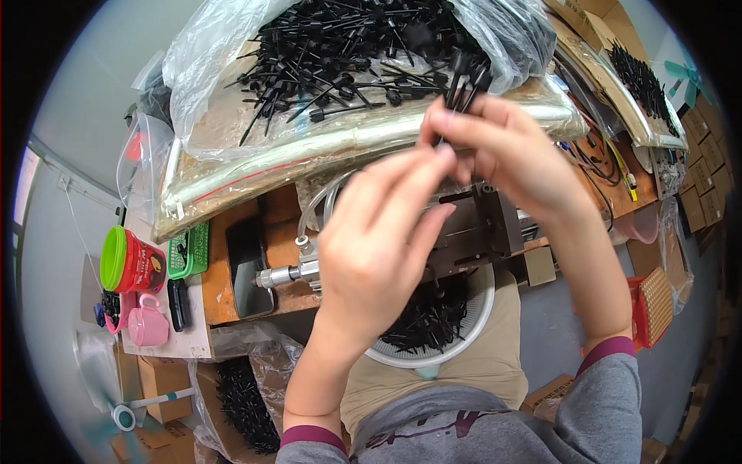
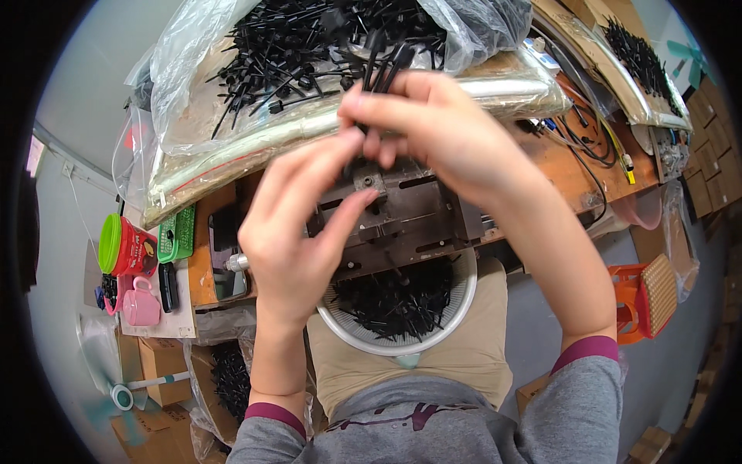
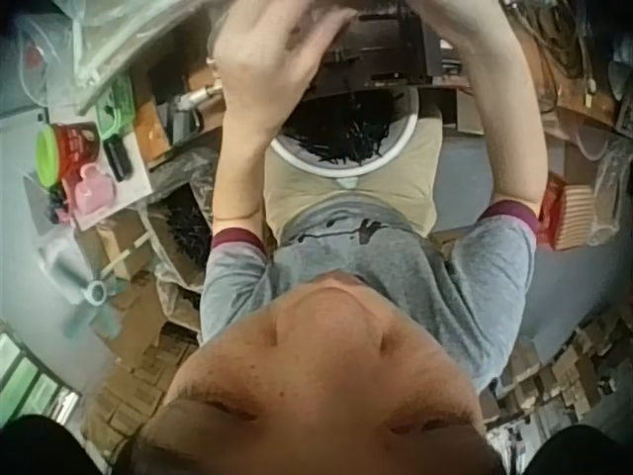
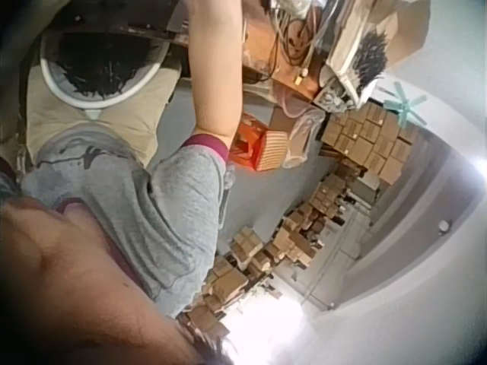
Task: Assembling small black components using a mechanical fixture on a workbench.
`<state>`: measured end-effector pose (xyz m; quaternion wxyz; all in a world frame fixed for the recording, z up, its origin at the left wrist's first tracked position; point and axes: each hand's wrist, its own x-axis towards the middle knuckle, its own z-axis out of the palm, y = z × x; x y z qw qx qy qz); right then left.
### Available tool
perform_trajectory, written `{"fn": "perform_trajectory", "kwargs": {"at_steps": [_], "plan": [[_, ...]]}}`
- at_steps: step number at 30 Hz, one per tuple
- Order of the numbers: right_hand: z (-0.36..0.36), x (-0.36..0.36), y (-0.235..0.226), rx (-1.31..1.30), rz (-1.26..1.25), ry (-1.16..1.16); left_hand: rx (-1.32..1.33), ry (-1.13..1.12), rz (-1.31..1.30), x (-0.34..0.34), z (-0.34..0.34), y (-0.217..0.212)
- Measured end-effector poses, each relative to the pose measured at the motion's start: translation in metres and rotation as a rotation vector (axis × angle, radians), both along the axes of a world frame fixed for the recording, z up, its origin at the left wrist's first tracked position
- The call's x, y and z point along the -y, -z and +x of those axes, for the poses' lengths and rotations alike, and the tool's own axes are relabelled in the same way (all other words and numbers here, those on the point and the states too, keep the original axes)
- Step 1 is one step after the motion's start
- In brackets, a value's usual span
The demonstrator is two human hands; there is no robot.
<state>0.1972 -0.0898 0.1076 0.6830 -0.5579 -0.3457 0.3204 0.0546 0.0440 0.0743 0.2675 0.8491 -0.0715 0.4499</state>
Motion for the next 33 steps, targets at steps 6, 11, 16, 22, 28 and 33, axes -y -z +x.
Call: {"fn": "perform_trajectory", "kwargs": {"at_steps": [6,11,16,22,28,33], "plan": [[-0.004,0.02,0.018,-0.121,-0.023,0.09,-0.115,0.153,-0.06,0.021,-0.034,0.015],[0.001,0.029,0.028,0.3,-0.045,0.377,-0.326,0.101,-0.236,0.036,-0.058,0.048],[-0.013,0.04,0.04,0.759,-0.057,0.427,-0.428,-0.05,0.111,0.04,-0.056,0.076],[-0.019,0.054,0.048,1.399,-0.002,0.5,-0.442,-0.092,0.163,0.039,-0.045,0.074],[-0.026,0.059,0.066,1.688,0.067,0.492,-0.47,0.046,-0.252,0.04,-0.049,0.059],[-0.039,0.056,0.078,1.717,0.085,0.45,-0.48,0.379,-0.702,0.033,-0.066,0.03]]}}
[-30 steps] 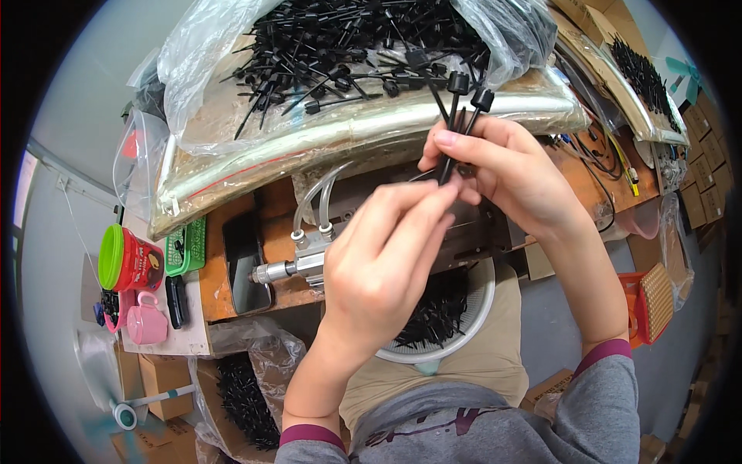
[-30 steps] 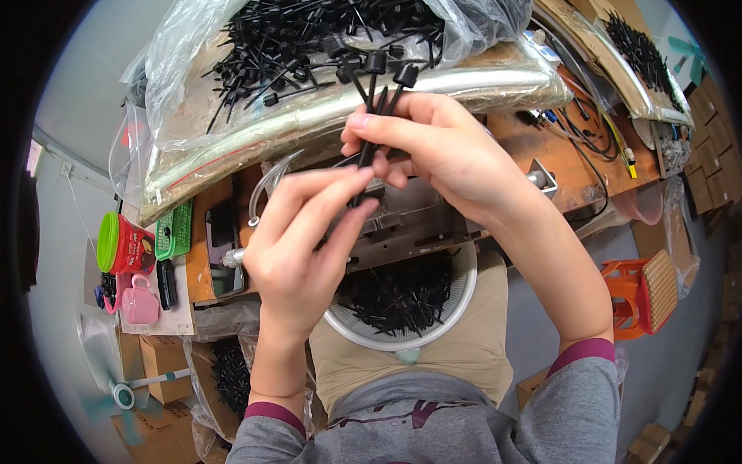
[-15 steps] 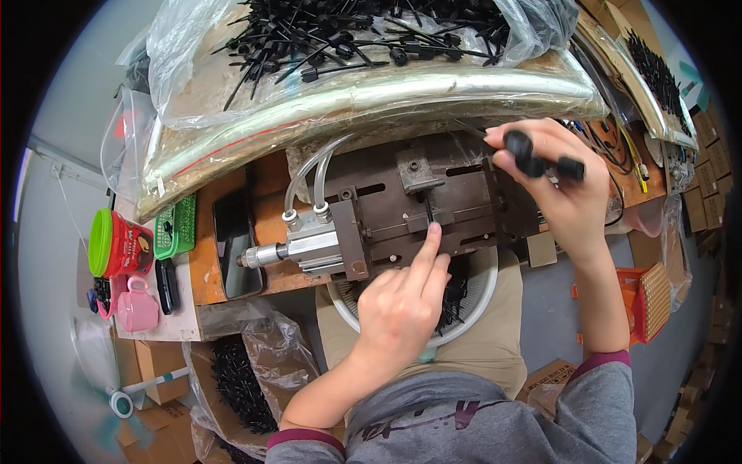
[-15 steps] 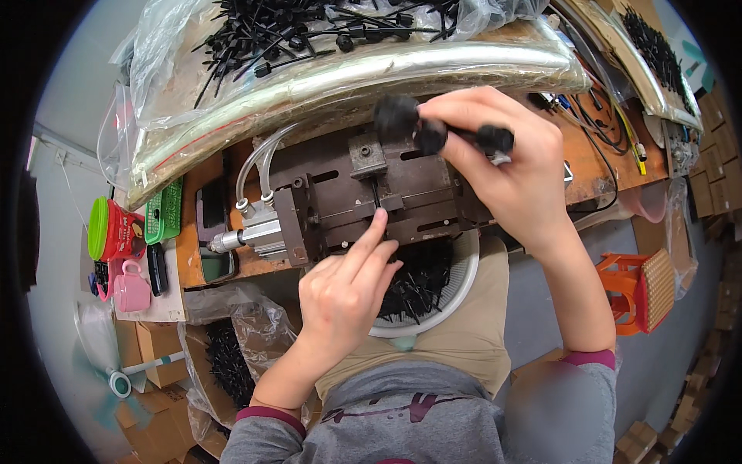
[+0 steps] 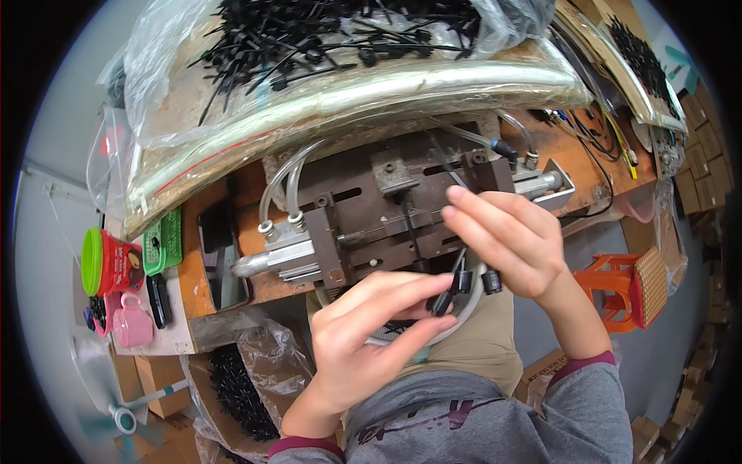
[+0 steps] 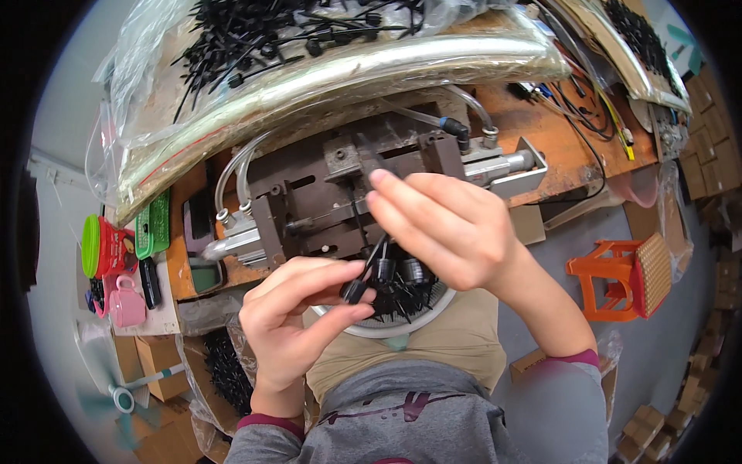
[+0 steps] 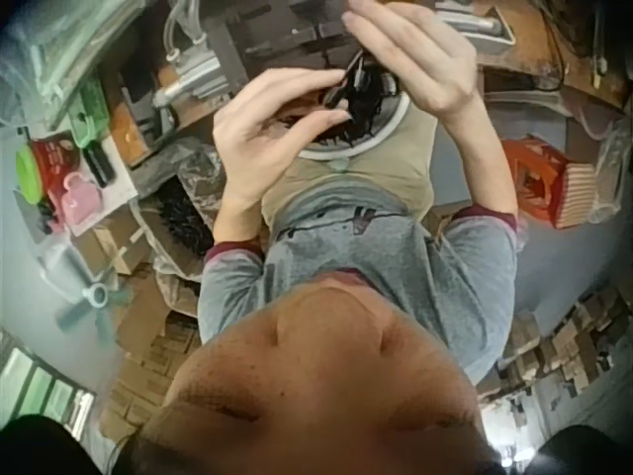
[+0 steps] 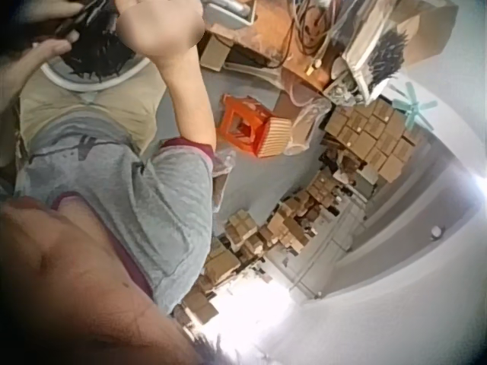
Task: Assembling small black components using a mechanical fixture on a workbench.
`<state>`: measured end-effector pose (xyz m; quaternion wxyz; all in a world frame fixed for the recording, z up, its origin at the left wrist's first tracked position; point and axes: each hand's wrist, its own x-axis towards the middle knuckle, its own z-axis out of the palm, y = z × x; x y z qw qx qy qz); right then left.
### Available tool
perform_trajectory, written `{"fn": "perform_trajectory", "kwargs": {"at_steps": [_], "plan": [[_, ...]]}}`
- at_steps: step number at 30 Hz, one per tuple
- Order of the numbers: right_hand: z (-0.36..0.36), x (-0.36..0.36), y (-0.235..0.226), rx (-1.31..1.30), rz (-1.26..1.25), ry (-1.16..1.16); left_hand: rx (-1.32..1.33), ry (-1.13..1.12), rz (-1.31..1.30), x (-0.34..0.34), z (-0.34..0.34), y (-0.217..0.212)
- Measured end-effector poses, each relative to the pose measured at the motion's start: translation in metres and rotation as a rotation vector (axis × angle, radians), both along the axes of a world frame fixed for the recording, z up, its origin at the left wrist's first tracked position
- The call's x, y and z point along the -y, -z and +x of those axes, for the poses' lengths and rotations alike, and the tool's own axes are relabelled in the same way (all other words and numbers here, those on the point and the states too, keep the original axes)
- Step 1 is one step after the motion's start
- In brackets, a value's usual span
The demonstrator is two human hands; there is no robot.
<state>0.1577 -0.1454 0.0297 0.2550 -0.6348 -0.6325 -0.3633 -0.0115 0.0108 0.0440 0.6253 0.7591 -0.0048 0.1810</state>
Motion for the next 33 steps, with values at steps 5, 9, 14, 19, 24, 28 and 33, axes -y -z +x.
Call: {"fn": "perform_trajectory", "kwargs": {"at_steps": [5,9,14,19,24,28,33], "plan": [[0.017,-0.006,0.0,-0.062,0.088,-0.045,0.106,-0.032,0.228,0.004,-0.012,-0.006],[0.026,-0.004,0.002,-0.12,0.142,0.0,0.104,-0.274,0.552,0.011,-0.004,0.021],[0.02,0.002,0.006,-0.135,0.14,0.028,0.057,-0.284,0.863,0.015,0.016,0.047],[0.011,0.007,0.0,-0.164,0.119,0.024,-0.018,-0.251,0.924,0.013,0.023,0.038],[0.007,0.01,0.004,-0.142,0.116,-0.015,0.06,-0.266,0.912,0.005,0.022,0.047],[0.005,0.015,0.008,-0.137,0.092,0.032,-0.002,-0.274,0.857,0.008,0.023,0.044],[-0.008,0.018,0.01,-0.076,0.046,0.054,0.029,-0.206,0.583,0.01,0.015,0.033]]}}
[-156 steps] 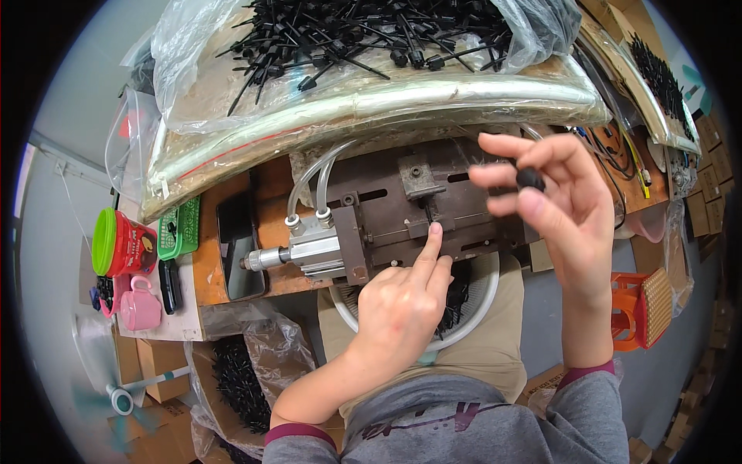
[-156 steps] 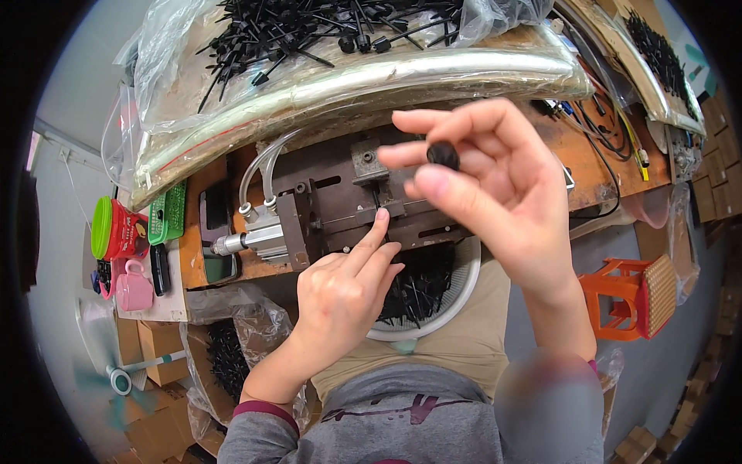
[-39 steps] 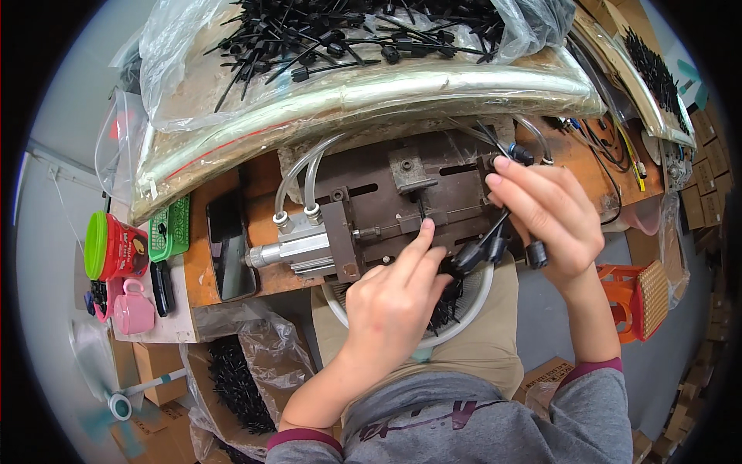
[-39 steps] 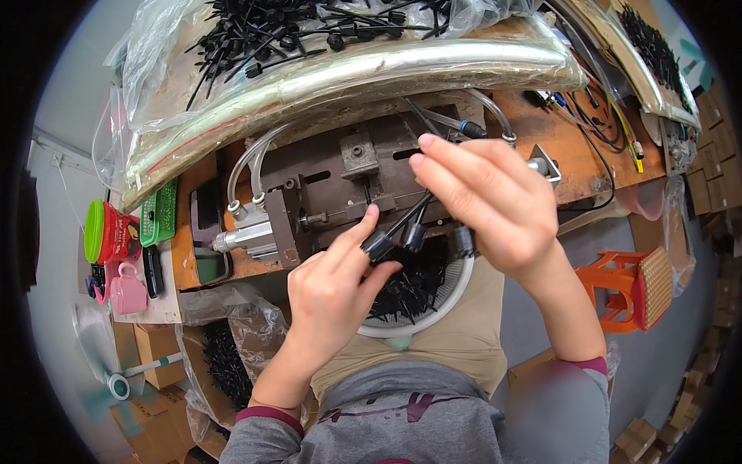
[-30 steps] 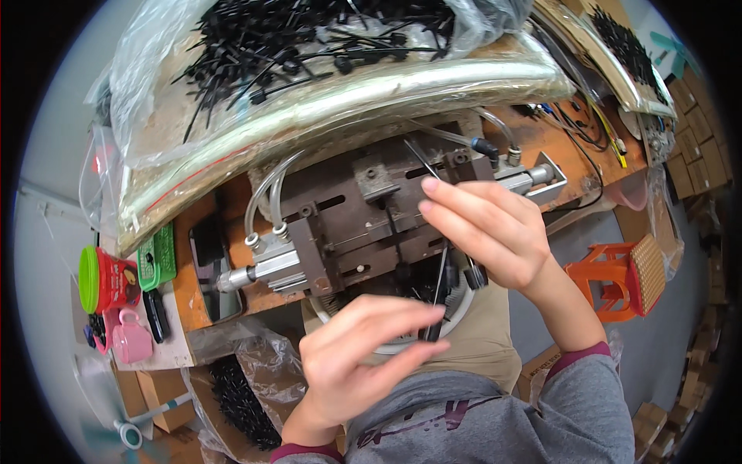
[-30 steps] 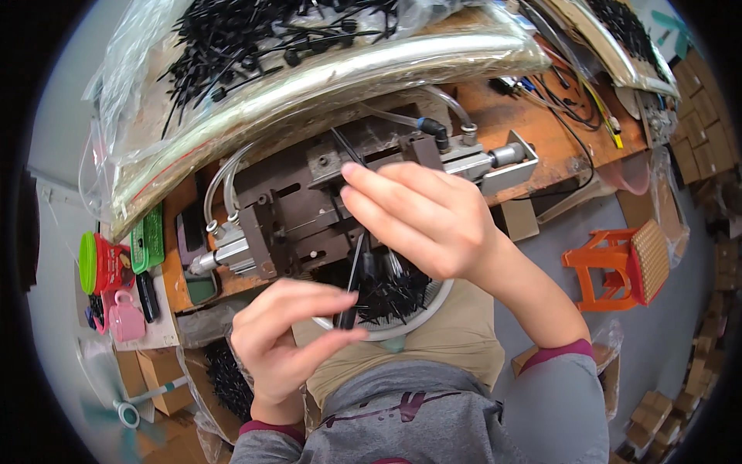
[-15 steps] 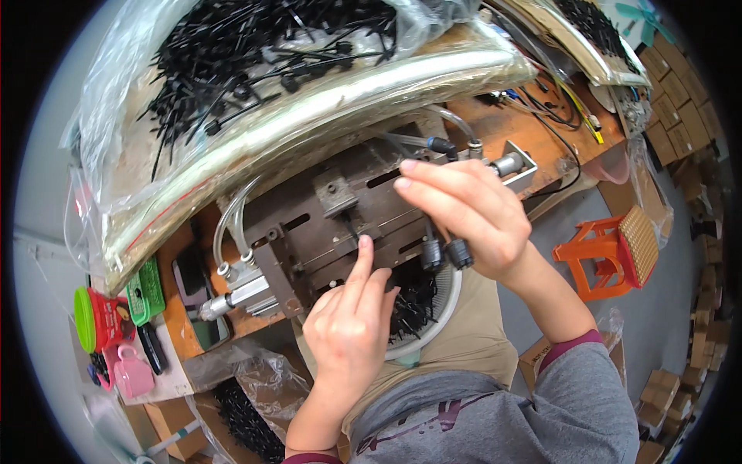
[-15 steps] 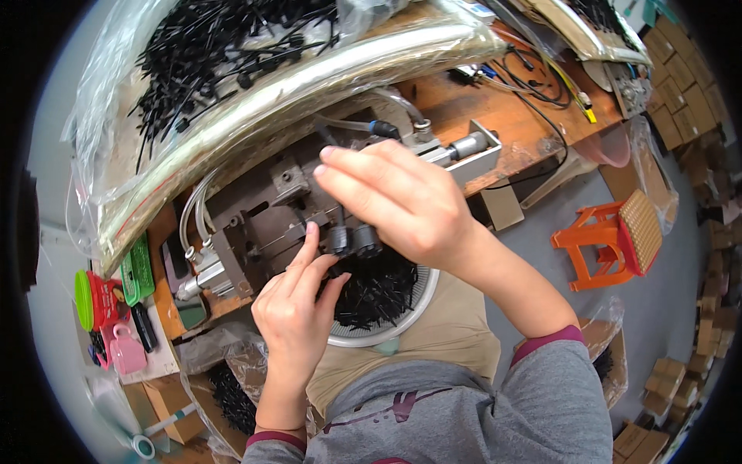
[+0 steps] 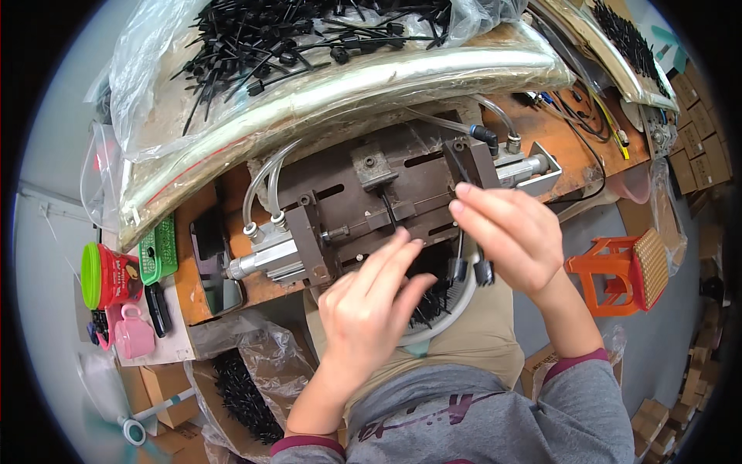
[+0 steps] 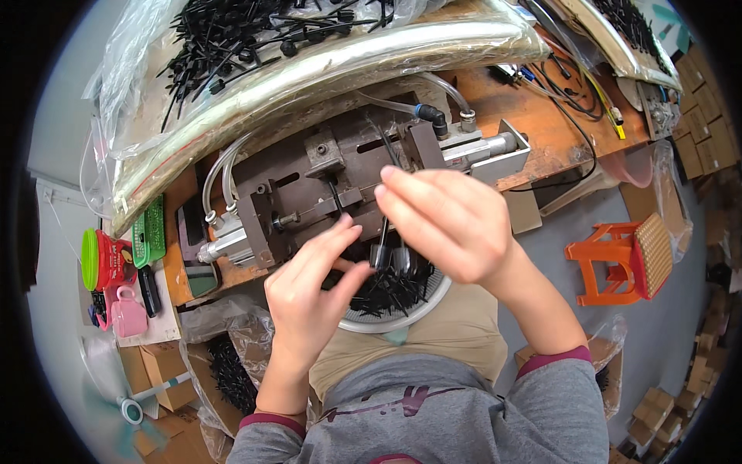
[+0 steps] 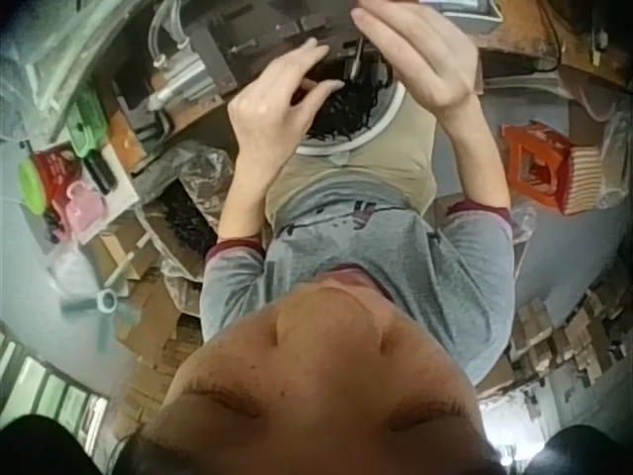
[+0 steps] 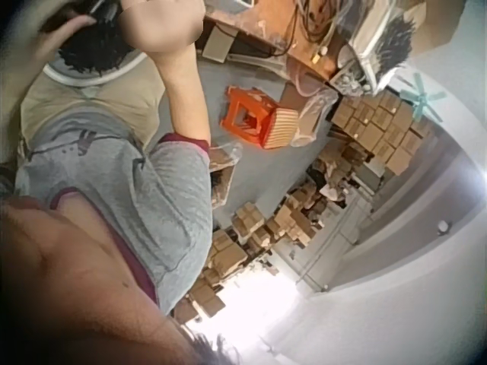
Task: Assembling small black components using a mechanical fixture on a workbench.
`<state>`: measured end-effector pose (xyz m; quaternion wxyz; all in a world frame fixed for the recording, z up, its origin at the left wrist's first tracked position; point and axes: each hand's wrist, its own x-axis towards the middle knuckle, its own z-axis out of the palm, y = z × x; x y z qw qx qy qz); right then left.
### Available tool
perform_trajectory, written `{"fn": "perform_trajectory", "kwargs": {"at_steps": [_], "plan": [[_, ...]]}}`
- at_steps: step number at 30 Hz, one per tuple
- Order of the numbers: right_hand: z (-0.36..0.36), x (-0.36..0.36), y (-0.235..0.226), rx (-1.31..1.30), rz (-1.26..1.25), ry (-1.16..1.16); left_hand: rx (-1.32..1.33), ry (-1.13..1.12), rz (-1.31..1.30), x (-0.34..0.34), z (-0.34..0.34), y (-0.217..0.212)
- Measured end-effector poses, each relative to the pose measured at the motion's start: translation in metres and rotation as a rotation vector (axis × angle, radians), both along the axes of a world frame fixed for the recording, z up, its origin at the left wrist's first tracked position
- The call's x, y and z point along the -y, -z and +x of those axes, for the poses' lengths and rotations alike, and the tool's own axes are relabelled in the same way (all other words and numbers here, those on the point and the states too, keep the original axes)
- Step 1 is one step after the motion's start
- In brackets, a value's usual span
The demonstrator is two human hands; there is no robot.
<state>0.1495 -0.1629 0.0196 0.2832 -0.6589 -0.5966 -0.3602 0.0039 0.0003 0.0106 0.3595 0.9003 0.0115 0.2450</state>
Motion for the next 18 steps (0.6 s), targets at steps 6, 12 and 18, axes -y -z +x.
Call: {"fn": "perform_trajectory", "kwargs": {"at_steps": [6,12,18], "plan": [[-0.024,-0.012,0.003,0.001,-0.03,-0.057,0.161,0.149,-0.154,0.005,-0.015,-0.012],[-0.01,-0.006,0.005,-0.102,0.025,0.02,0.117,-0.095,0.084,0.003,-0.013,-0.001],[-0.011,-0.012,0.01,-0.091,0.075,0.031,0.042,-0.092,0.374,0.0,0.002,0.015]]}}
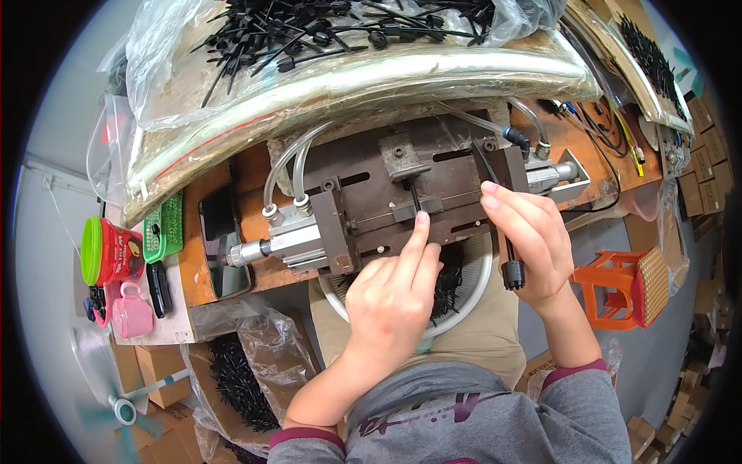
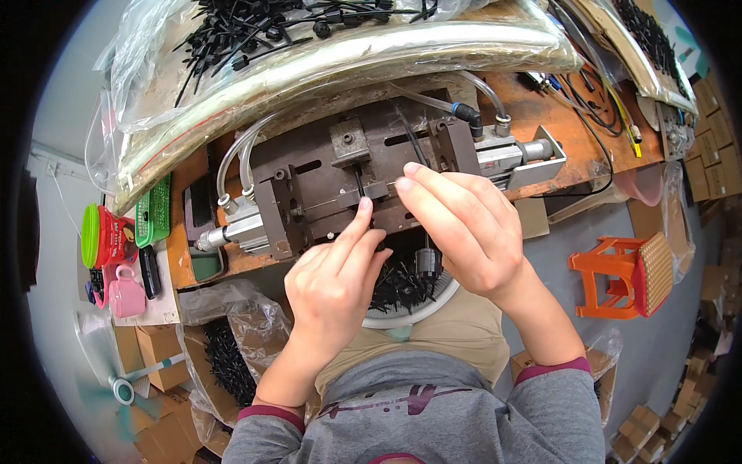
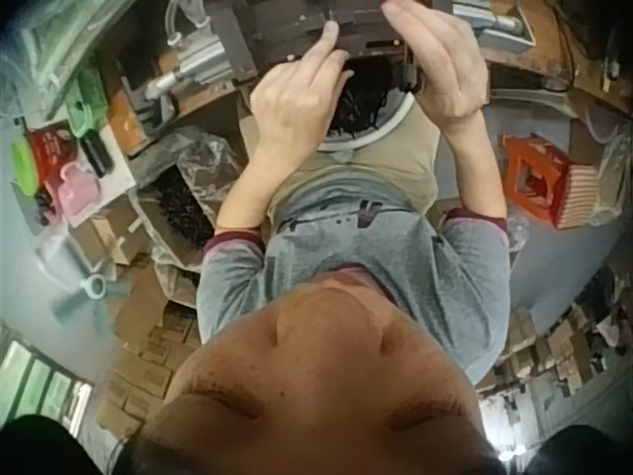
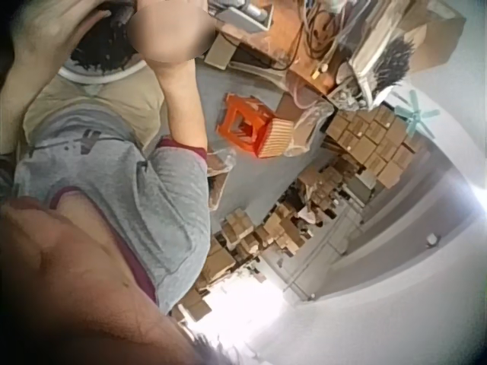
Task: Assembling small black components using a mechanical fixture on a workbench.
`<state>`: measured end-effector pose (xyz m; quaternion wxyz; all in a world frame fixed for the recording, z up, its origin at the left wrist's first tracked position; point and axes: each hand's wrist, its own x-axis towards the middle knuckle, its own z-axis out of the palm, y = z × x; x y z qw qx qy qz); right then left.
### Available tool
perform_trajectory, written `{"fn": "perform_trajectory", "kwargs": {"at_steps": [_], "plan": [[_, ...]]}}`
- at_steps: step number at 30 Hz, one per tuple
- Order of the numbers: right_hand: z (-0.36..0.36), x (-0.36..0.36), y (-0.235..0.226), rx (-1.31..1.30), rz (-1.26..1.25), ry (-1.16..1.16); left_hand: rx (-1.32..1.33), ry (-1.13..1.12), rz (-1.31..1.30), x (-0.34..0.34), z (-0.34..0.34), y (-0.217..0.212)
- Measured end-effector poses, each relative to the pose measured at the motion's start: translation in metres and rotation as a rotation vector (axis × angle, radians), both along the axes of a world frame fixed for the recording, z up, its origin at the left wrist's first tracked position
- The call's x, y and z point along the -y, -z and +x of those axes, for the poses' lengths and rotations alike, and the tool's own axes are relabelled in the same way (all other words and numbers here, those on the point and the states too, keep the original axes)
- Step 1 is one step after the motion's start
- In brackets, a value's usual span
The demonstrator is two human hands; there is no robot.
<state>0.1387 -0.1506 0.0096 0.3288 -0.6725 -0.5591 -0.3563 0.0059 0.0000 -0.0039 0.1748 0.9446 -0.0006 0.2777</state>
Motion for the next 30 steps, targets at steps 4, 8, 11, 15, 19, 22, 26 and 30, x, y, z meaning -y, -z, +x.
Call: {"fn": "perform_trajectory", "kwargs": {"at_steps": [4,8,11,15,19,22,26,30], "plan": [[0.0,0.007,-0.001,-0.031,-0.044,-0.039,-0.039,0.002,-0.006,-0.005,0.003,-0.006],[0.002,0.008,-0.005,0.097,-0.1,0.002,-0.094,-0.004,-0.061,-0.004,0.001,-0.011],[-0.001,0.004,-0.01,0.17,-0.156,0.009,-0.018,0.156,-0.679,0.002,-0.004,-0.027],[-0.007,-0.006,-0.008,0.169,-0.156,-0.06,0.013,0.24,-0.641,0.0,-0.016,-0.031],[0.003,-0.005,-0.009,-0.021,-0.026,-0.025,0.046,0.11,-0.307,-0.005,-0.013,-0.025],[-0.001,0.0,-0.012,-0.253,0.042,-0.009,-0.024,0.068,-0.085,-0.006,-0.007,-0.009],[-0.001,0.003,-0.009,-0.249,-0.024,-0.008,-0.106,0.017,0.04,-0.004,-0.001,-0.009],[-0.014,0.006,-0.015,-0.488,-0.003,-0.063,-0.173,0.015,0.128,-0.005,0.002,-0.015]]}}
